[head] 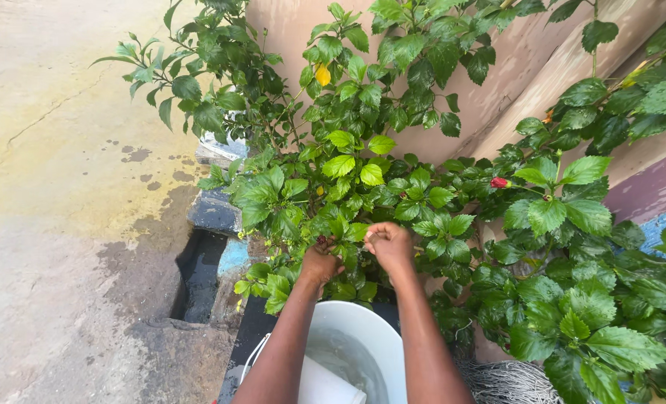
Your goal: The person cleans leaves of a plant by rinsing them with water from a cup and wiping them by hand.
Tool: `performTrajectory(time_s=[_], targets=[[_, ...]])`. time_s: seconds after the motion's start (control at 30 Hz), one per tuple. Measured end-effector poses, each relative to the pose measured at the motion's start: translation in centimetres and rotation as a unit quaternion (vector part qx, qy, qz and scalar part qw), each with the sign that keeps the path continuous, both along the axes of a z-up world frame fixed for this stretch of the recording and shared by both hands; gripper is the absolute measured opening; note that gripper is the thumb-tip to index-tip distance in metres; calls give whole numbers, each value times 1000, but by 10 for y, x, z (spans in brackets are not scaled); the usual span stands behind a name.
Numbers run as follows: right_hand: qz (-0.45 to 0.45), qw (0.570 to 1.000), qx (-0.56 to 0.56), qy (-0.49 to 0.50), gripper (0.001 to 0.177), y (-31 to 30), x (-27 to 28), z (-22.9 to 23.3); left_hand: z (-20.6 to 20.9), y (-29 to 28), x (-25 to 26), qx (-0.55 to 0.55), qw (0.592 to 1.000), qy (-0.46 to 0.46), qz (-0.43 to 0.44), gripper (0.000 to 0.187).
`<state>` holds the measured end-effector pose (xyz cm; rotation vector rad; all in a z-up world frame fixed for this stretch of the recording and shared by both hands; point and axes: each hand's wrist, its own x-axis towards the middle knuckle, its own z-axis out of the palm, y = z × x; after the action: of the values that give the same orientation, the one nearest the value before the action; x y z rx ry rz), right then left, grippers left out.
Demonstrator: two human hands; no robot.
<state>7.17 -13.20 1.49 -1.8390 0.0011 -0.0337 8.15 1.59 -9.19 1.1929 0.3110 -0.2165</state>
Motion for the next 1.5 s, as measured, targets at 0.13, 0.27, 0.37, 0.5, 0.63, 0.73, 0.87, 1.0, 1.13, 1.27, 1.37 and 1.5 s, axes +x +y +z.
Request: performTrajectory(time_s=[0.13,0.27,0.37,0.5,0.63,0.73,0.87,1.0,1.13,1.27,1.37,1.5], targets=[[-75,986,-73,133,22,6,1,-49,-5,0,3,-22,1000,-3,-7,67],[-48,990,72,107,17,7,10,-67,-10,0,4,-8,1000,-12,-13,69],[-41,983,113,139,19,-2,16,-80,-11,2,6,4,999,-31,-15,70],[6,973,176,152,30,-20,23,-91,-19,0,8,2,999,-39,-17,72],[13,972,164,168,36,-17,17,-78,-20,1,9,13,999,-45,-14,75],[-9,972,152,181,33,-9,16,-73,-18,1,6,11,999,-38,-24,75],[23,968,187,165,40,-15,17,-75,-20,3,7,35,998,-48,-26,80],[58,970,185,148,49,-21,16,-77,-14,3,4,26,998,-53,-32,82],[52,971,173,157,54,-22,15,-75,-3,5,-1,26,998,-36,-32,80],[50,972,174,148,52,-24,15,-76,-2,6,0,32,998,-34,-33,81],[-1,950,246,193,34,-21,16,-75,-5,6,1,27,999,-28,-34,81],[8,966,180,188,28,-12,13,-71,-3,6,0,51,997,-43,-34,84]])
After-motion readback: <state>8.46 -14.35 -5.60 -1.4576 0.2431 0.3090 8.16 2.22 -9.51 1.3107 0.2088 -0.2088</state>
